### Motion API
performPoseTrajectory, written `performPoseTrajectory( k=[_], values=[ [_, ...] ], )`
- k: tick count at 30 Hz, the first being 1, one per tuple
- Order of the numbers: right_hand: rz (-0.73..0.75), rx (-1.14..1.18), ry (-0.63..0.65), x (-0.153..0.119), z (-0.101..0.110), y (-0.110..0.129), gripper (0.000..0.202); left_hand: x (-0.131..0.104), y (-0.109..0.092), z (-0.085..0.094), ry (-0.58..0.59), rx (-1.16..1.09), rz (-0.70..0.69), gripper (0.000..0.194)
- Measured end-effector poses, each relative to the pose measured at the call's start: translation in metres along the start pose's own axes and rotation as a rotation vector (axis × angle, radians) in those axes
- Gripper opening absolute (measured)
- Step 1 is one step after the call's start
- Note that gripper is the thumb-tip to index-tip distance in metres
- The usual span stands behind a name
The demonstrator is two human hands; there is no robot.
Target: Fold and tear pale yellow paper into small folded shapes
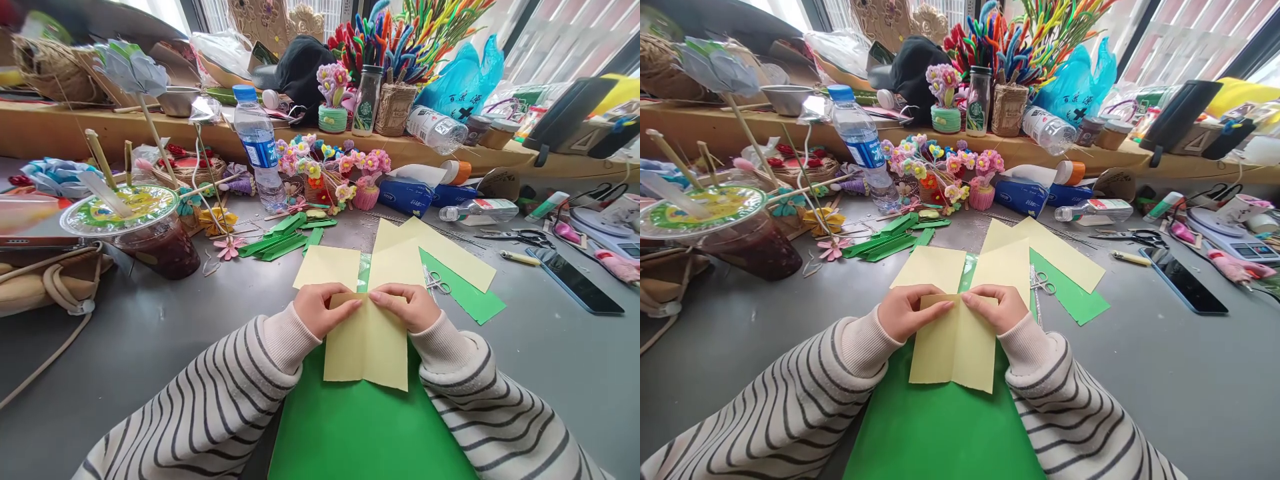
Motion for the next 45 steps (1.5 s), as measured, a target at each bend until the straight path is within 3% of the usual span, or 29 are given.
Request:
performPoseTrajectory(
  k=[18, 25, 31, 45],
  values=[
    [0.004, 0.012, 0.023, -0.001, -0.002, 0.000, 0.019, -0.010, -0.026, 0.003, -0.105, 0.106, -0.227, 0.016],
    [0.152, -0.180, -0.047, -0.004, 0.003, 0.015, 0.019, -0.011, -0.025, 0.006, -0.138, 0.125, -0.180, 0.015],
    [0.208, -0.287, -0.075, -0.007, 0.003, 0.022, 0.019, -0.018, -0.037, 0.005, -0.193, 0.220, -0.278, 0.014],
    [0.179, -0.322, 0.023, -0.005, -0.005, 0.018, 0.020, -0.028, -0.055, -0.006, -0.202, 0.436, -0.456, 0.018]
  ],
)
Point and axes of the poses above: each hand's wrist, its own x-axis towards the middle knuckle, its own z-axis out of the back of the hand, y = z × x, the point moved 10 cm from there along x, towards the middle knuckle, and after that the axes turned 15 degrees about -x, right-handed, at the moved point
